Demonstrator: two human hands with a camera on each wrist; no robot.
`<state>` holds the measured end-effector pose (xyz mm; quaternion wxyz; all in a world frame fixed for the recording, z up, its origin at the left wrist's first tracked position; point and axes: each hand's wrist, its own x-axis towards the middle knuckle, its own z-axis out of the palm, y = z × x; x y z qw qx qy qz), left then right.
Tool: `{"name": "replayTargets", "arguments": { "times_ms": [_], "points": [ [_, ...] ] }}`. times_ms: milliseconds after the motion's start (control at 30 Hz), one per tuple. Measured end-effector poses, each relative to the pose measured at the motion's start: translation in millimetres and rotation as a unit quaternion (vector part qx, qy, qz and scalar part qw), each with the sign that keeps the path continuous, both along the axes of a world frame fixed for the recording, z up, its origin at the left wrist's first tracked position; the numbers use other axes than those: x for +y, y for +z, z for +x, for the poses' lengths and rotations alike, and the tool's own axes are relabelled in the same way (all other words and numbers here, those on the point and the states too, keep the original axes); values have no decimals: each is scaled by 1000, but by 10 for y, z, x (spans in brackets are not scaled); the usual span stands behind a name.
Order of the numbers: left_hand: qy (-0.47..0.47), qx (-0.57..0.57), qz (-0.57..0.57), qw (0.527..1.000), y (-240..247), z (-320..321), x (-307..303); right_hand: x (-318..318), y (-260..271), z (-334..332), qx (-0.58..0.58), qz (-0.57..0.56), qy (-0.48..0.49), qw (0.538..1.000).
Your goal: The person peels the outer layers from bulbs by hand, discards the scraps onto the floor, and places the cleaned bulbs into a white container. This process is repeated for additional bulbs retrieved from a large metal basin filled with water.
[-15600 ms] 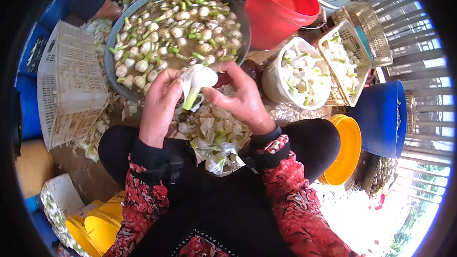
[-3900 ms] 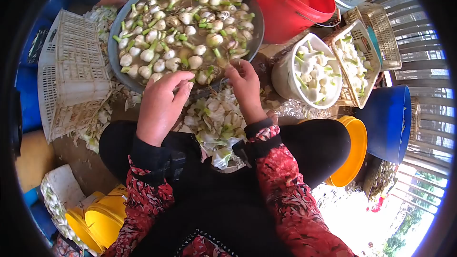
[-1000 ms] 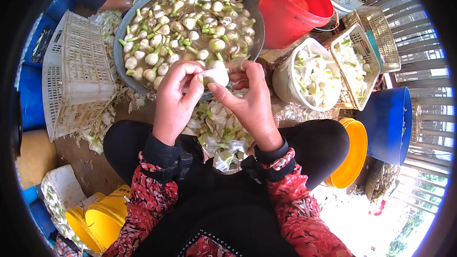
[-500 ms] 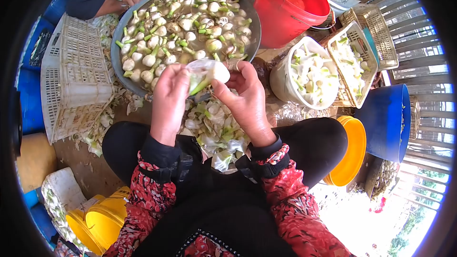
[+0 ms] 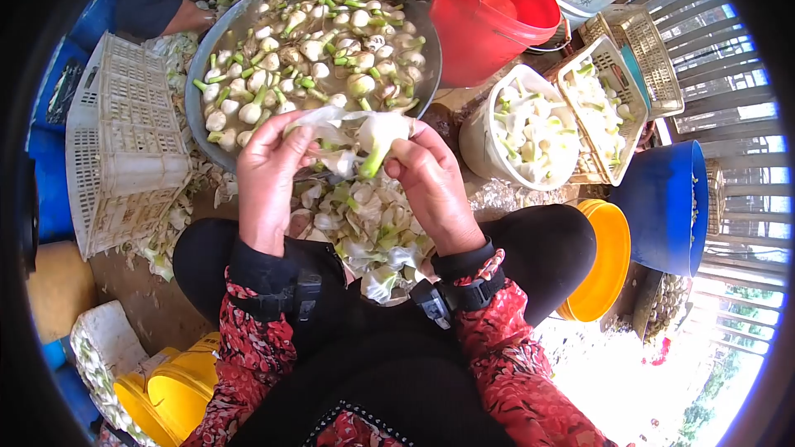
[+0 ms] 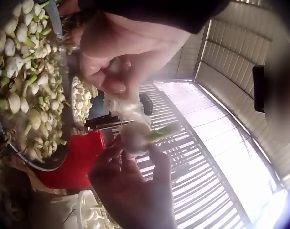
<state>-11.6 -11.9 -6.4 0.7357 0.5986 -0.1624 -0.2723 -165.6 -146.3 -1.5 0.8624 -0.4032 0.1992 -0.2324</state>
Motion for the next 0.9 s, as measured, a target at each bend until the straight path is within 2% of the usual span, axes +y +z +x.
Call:
{"name": "replayTargets", "arguments": {
  "times_ms": [67, 133, 167, 200, 267, 300, 367, 400, 433, 567, 600, 667, 733, 800, 833, 867, 900],
  "points": [
    [-53, -41, 51, 996, -23, 39, 56, 15, 79, -39, -18, 21, -23, 999],
    [-197, 11, 74, 978, 191, -10, 106, -91, -44, -82, -5, -66, 14, 998],
    [-224, 86, 56, 969, 295, -79, 114, -83, -37, -116, 12, -103, 1, 995],
    [-223, 87, 57, 969, 279, -85, 101, -44, 33, -100, 12, -101, 2, 995],
    [-280, 45, 50, 958, 158, -86, 62, 38, 143, -64, 50, -178, -31, 982],
    [-284, -18, 62, 957, 75, -97, 21, 39, 124, -55, 50, -178, -30, 982],
    [-270, -30, 73, 960, -23, -106, 14, 34, 68, -32, 45, -279, -30, 959],
    [-257, -43, 83, 962, -7, -120, 0, 26, 65, -42, 45, -278, -30, 959],
    [-258, 24, 88, 962, 69, -125, 7, 16, 66, -71, 59, -257, -20, 964],
    [-286, 38, 73, 955, 64, -104, 36, -24, 23, -149, 55, -183, 11, 981],
    [-217, 4, 80, 973, 33, -84, 36, -36, -11, -148, 56, -185, 10, 981],
    [-87, -53, 82, 991, 33, -57, 16, -93, -91, -160, -9, -33, 4, 999],
    [-55, -129, 105, 985, -106, 73, 44, -118, -80, -163, -14, 109, -36, 993],
    [-100, -281, 197, 934, -79, -16, 106, -238, -266, -243, 9, 199, -46, 979],
    [-170, -324, 213, 906, -100, -65, 118, -288, -326, -269, 35, 249, -65, 966],
    [-229, -322, 226, 890, -108, -141, 136, -335, -360, -320, 38, 247, -68, 966],
    [-271, -332, 232, 873, -82, -179, 167, -366, -361, -360, 2, 257, -129, 958]
  ]
}}
